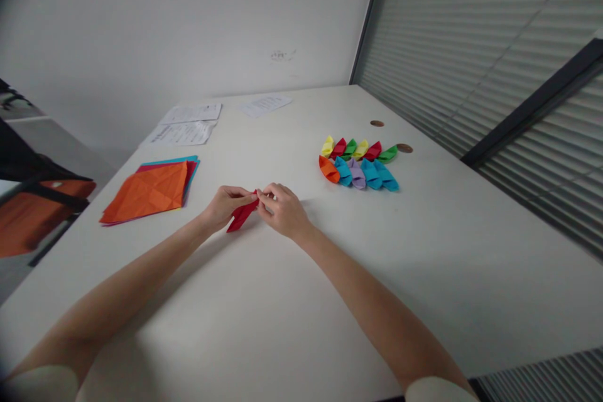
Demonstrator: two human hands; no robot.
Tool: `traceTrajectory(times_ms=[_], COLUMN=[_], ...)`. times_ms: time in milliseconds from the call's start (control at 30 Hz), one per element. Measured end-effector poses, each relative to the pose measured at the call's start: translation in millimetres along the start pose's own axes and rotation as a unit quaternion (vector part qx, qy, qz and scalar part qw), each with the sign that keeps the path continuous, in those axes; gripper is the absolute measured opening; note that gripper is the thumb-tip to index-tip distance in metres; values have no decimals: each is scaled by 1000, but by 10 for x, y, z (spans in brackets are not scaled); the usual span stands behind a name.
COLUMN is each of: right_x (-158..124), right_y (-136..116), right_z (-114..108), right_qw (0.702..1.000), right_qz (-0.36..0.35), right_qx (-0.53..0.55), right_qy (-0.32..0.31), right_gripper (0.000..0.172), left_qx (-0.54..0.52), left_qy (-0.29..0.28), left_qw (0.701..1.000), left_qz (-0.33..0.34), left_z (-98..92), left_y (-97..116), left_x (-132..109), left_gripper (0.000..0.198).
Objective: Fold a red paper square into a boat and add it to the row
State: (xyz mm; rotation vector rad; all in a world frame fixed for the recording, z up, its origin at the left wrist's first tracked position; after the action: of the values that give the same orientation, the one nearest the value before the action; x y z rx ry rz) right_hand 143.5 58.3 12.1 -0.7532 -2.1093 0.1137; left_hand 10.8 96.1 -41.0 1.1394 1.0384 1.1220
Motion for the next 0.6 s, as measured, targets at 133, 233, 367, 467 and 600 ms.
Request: traceTrajectory(times_ms=[133, 233, 367, 467, 600], right_x=[22, 36, 41, 37, 36], right_y=[83, 192, 271, 285, 271], right_z=[-55, -111, -84, -63, -56], right_qw=[996, 981, 963, 958, 957], right_qz=[25, 72, 129, 155, 160], right_qx=[81, 163, 219, 228, 229], right_qy=[30, 77, 86, 82, 80], right_gripper=[26, 20, 13, 12, 14], left_qx=[30, 58, 119, 146, 160], left_qy=[21, 22, 15, 16, 20], left_qw=[999, 997, 991, 986, 983], left_qz=[26, 46, 64, 77, 92], left_z=[-37, -28, 11, 31, 54], left_y=[65, 125, 173, 193, 225], left_x=[14, 4, -31, -50, -59], left_gripper=[29, 29, 29, 28, 27])
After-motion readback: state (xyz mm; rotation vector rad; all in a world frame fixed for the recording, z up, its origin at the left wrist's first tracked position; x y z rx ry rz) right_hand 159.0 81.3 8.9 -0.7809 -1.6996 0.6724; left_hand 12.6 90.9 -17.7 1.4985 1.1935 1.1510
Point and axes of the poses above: each hand's wrist, its own x-axis towards the middle knuckle, its own z-axis out of the palm, y = z × x, the point moved 8 cm from there along x, towards the middle knuckle, and after that the axes turned 1 degree about y, right-handed, at the moved point
